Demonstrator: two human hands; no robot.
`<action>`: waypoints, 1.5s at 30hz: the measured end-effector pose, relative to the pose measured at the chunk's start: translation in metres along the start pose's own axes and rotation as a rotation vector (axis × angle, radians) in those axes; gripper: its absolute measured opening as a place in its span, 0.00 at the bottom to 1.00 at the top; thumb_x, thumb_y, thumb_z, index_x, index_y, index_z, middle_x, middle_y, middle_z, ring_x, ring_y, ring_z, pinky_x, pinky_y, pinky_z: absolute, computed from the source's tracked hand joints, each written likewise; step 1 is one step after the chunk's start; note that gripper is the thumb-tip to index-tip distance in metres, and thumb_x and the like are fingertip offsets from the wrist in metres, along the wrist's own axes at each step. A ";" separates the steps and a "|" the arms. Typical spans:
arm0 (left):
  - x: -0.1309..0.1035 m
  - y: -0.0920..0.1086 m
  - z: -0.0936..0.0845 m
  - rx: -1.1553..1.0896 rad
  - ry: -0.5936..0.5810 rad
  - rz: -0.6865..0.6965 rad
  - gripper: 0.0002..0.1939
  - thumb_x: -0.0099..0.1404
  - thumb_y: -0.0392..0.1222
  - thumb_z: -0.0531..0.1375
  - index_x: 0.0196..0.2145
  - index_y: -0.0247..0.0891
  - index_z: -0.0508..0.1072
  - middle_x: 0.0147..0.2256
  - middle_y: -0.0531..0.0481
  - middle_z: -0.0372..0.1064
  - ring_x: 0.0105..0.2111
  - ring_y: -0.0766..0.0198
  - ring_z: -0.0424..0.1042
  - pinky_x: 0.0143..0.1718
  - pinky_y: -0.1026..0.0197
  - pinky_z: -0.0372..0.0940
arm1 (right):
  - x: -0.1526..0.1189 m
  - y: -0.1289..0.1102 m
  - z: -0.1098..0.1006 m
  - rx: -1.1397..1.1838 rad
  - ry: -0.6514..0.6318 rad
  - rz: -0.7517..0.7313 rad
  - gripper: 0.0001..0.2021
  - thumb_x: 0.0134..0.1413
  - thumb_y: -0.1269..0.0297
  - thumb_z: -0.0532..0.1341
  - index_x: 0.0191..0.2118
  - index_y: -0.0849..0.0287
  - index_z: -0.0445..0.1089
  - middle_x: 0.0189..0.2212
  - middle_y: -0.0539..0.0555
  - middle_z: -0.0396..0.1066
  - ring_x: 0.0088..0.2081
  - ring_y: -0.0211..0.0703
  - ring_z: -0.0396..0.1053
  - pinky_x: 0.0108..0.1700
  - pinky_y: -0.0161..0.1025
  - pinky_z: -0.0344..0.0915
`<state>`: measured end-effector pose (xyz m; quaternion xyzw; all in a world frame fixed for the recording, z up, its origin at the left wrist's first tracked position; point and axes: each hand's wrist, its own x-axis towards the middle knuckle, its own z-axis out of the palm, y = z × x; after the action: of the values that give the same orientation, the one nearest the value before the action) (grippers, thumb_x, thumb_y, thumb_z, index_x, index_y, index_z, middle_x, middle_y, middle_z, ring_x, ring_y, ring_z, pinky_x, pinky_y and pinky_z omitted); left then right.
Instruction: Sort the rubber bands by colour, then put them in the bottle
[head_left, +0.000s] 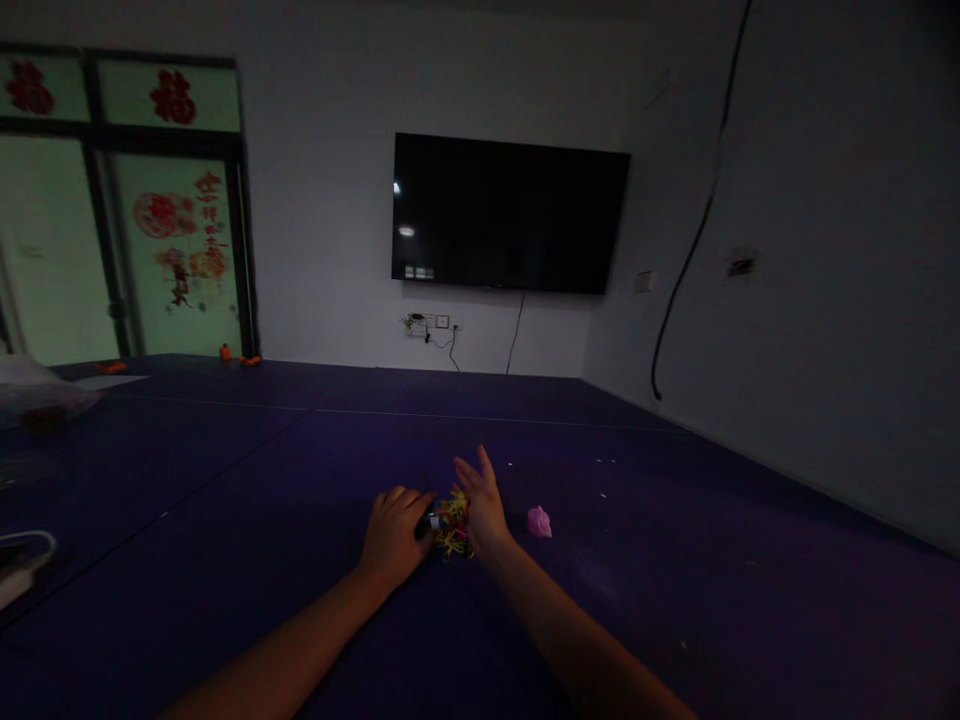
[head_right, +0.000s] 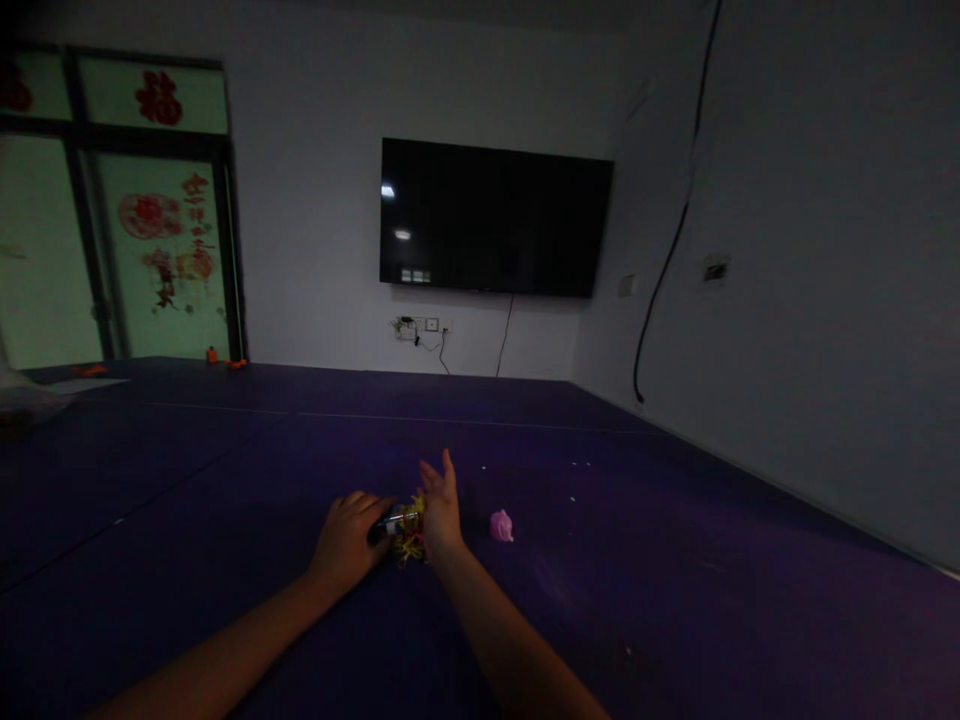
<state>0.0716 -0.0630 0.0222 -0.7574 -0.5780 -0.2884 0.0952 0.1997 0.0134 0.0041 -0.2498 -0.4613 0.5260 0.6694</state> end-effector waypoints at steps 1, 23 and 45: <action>0.000 0.000 0.000 -0.001 0.001 -0.004 0.20 0.57 0.42 0.59 0.49 0.41 0.69 0.41 0.46 0.71 0.44 0.54 0.64 0.43 0.53 0.55 | 0.001 0.002 -0.001 -0.010 0.009 -0.004 0.34 0.46 0.66 0.56 0.61 0.46 0.49 0.51 0.55 0.66 0.55 0.44 0.61 0.53 0.47 0.58; 0.002 -0.002 0.003 -0.034 0.075 -0.096 0.19 0.56 0.42 0.60 0.47 0.42 0.71 0.40 0.47 0.72 0.43 0.54 0.66 0.41 0.53 0.58 | -0.007 0.011 -0.003 -0.116 -0.053 0.073 0.30 0.48 0.57 0.60 0.58 0.55 0.57 0.45 0.59 0.70 0.41 0.44 0.70 0.40 0.41 0.68; 0.002 -0.005 0.004 -0.102 0.141 -0.042 0.18 0.54 0.40 0.62 0.44 0.43 0.72 0.38 0.49 0.73 0.41 0.55 0.67 0.41 0.53 0.60 | -0.013 0.000 0.001 0.145 -0.261 0.267 0.22 0.37 0.69 0.63 0.45 0.59 0.69 0.35 0.56 0.75 0.32 0.42 0.73 0.37 0.39 0.68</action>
<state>0.0691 -0.0579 0.0190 -0.7268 -0.5702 -0.3720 0.0909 0.1982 0.0015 0.0000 -0.1896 -0.4681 0.6697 0.5445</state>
